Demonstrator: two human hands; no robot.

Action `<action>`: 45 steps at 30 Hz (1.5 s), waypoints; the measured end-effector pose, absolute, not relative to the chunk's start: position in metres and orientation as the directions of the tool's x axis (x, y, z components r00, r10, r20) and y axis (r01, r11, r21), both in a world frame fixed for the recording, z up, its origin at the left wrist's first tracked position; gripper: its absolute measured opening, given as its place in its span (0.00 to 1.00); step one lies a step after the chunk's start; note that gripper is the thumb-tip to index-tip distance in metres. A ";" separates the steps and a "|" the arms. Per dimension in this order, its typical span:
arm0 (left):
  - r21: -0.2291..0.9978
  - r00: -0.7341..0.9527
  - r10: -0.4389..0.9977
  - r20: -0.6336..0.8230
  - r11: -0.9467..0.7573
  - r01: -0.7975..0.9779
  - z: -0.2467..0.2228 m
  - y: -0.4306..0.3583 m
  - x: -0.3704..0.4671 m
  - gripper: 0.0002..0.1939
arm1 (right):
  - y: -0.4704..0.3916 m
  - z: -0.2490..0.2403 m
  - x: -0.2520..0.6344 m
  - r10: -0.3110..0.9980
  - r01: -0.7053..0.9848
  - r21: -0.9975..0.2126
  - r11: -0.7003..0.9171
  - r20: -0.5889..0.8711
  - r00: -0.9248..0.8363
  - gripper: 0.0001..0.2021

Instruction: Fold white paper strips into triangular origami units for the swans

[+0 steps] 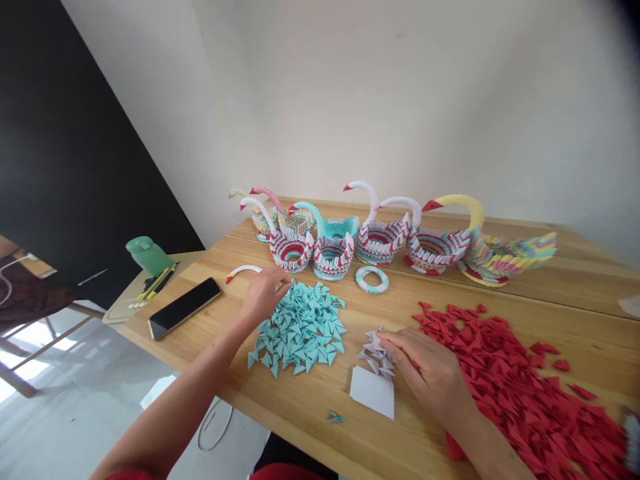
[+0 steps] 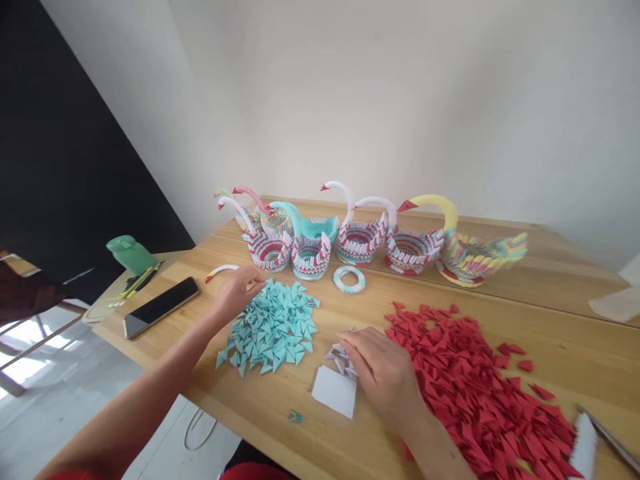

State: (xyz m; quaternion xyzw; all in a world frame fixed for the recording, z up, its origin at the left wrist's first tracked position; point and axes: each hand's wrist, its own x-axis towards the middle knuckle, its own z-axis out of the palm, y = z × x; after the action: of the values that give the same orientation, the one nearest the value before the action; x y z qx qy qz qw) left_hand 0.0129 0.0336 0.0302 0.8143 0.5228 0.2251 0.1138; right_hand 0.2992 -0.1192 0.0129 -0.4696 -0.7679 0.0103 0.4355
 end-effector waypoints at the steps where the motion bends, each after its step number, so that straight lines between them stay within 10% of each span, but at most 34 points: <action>1: 0.470 0.367 0.886 0.283 -0.462 0.752 0.034 0.026 0.016 0.07 | -0.119 0.013 0.299 0.730 0.711 -0.426 0.560 0.659 -0.180 0.08; 7: 0.950 0.213 0.955 0.205 -0.247 0.189 0.039 0.003 0.038 0.13 | -0.120 0.012 0.297 0.758 0.703 -0.458 0.543 0.628 -0.176 0.10; 13: 0.931 0.405 0.913 -0.055 0.193 -0.309 0.036 -0.016 0.053 0.19 | -0.121 0.015 0.295 0.741 0.691 -0.454 0.563 0.647 -0.179 0.10; 17: 0.883 0.464 0.879 -0.107 0.299 -0.362 0.037 -0.044 0.075 0.17 | -0.123 0.018 0.291 0.746 0.655 -0.496 0.570 0.646 -0.160 0.09; 25: 0.970 0.221 0.966 0.133 -0.081 -0.231 0.030 -0.086 0.130 0.07 | -0.129 0.018 0.277 0.883 0.484 -0.804 0.346 0.453 0.121 0.10; 45: 0.819 0.393 0.918 0.052 0.186 -0.542 0.021 -0.085 0.128 0.13 | -0.129 0.022 0.284 0.706 0.589 -0.572 0.571 0.708 0.003 0.05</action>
State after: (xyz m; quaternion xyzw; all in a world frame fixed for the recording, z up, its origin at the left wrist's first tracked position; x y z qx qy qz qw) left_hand 0.1278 -0.0845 0.0211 0.3989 0.2354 0.4980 0.7331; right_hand 0.2843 -0.1295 0.0217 -0.4600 -0.7038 0.0545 0.5386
